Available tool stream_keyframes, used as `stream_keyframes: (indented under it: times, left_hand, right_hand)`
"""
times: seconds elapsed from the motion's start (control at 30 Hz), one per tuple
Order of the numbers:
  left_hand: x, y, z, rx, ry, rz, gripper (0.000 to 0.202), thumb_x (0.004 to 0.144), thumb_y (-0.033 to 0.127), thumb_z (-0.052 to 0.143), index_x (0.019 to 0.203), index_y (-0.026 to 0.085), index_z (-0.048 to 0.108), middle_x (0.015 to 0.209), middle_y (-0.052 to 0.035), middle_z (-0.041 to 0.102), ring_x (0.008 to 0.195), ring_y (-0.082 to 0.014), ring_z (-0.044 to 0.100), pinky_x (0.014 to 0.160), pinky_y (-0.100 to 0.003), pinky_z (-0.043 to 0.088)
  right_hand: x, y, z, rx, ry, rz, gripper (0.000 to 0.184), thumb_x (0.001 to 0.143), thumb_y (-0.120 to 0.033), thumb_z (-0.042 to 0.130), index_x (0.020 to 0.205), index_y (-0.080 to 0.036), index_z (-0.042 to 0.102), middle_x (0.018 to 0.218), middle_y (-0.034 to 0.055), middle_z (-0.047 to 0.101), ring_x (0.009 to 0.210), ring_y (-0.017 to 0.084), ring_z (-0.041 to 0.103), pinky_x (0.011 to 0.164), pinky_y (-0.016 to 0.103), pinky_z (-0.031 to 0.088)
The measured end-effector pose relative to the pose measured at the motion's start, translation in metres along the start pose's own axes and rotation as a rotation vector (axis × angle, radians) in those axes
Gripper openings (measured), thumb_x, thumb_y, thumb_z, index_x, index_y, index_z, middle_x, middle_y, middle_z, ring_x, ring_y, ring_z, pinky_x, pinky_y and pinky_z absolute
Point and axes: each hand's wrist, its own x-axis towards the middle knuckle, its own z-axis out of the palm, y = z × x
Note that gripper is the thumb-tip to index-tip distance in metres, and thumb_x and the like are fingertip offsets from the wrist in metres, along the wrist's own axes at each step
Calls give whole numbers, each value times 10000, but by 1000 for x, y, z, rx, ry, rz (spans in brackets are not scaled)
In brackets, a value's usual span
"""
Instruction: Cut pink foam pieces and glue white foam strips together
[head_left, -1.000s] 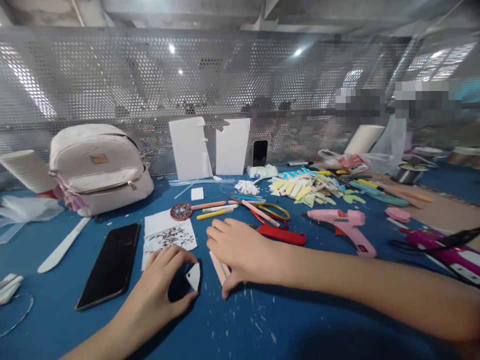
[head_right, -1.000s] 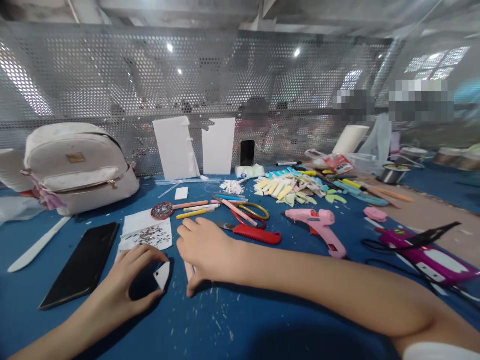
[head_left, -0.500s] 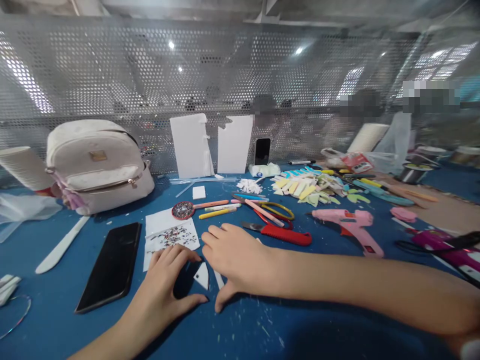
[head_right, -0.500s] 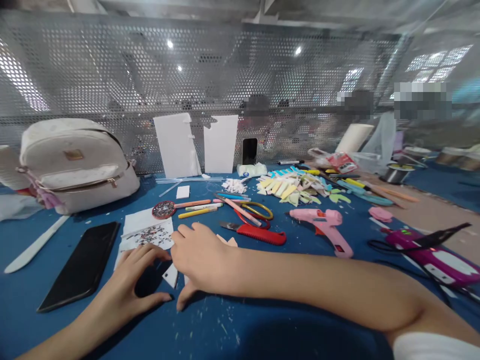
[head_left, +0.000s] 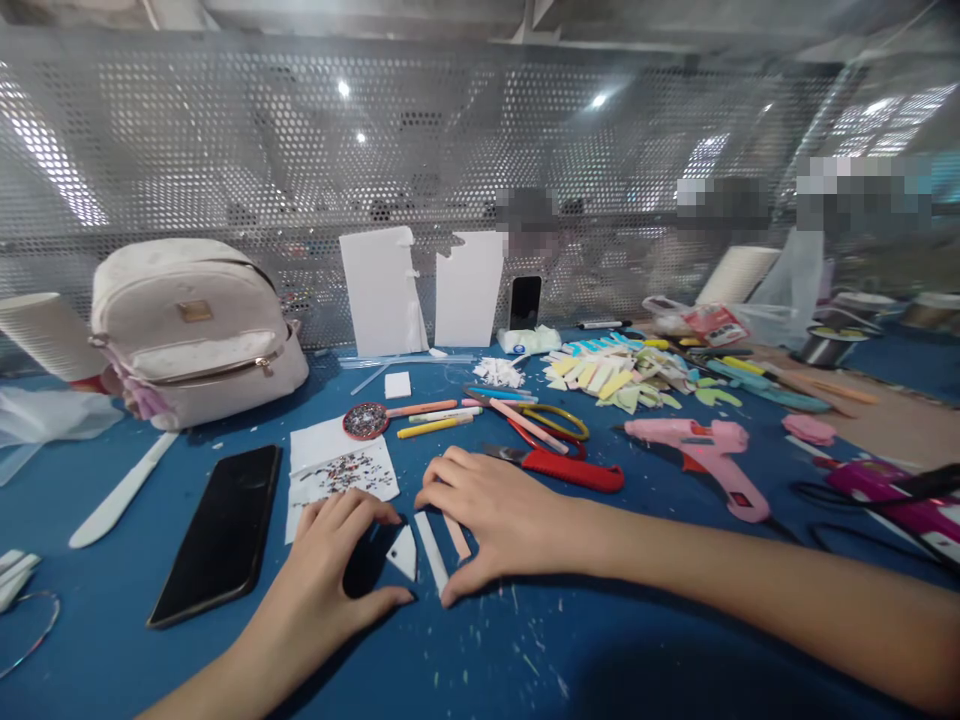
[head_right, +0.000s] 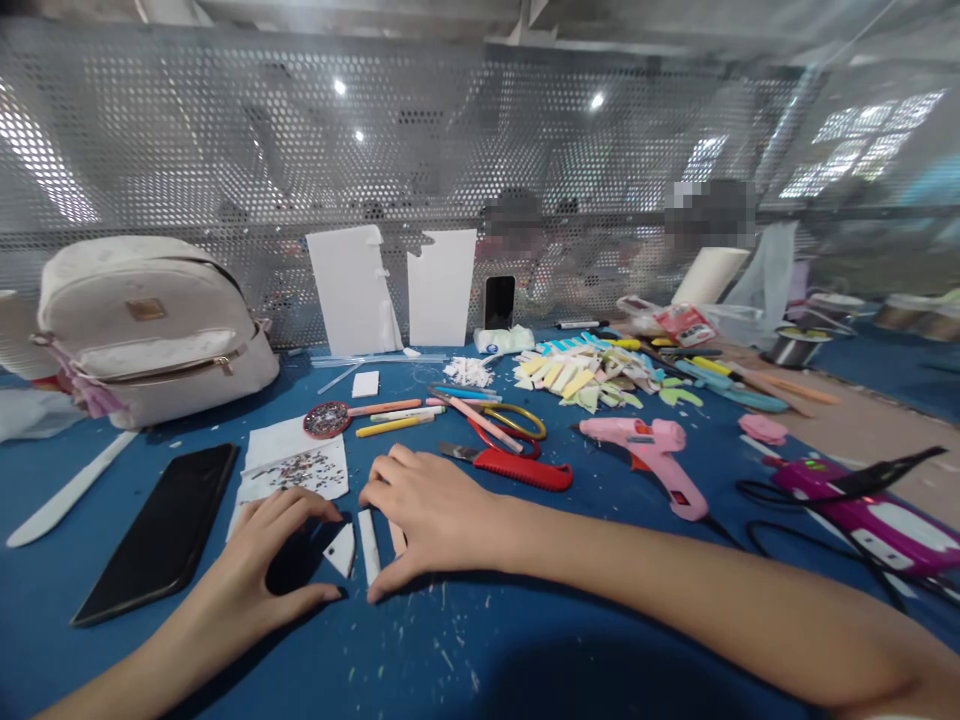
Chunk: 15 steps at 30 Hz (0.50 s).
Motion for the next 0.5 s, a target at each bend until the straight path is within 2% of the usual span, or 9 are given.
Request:
stream_keyframes:
  times: [0.33, 0.5]
  left_hand:
    - [-1, 0, -2, -2, -13, -10, 360, 814, 372, 795, 1105, 296, 598, 1155, -36, 654, 1101, -321, 578, 938, -455, 397]
    - [-1, 0, -1, -11, -6, -16, 361, 817, 365, 791, 1113, 302, 593, 1165, -35, 652, 1110, -322, 572, 940, -460, 401]
  right_hand:
    - [-4, -1, 9, -8, 30, 4, 569, 770, -613, 766, 1074, -140, 678, 1110, 108, 628, 1017, 290, 544, 829, 414, 486]
    - [-9, 6, 0, 30, 44, 60, 714, 754, -590, 793, 1271, -130, 620, 1221, 130, 606, 1096, 311, 532, 904, 448, 492]
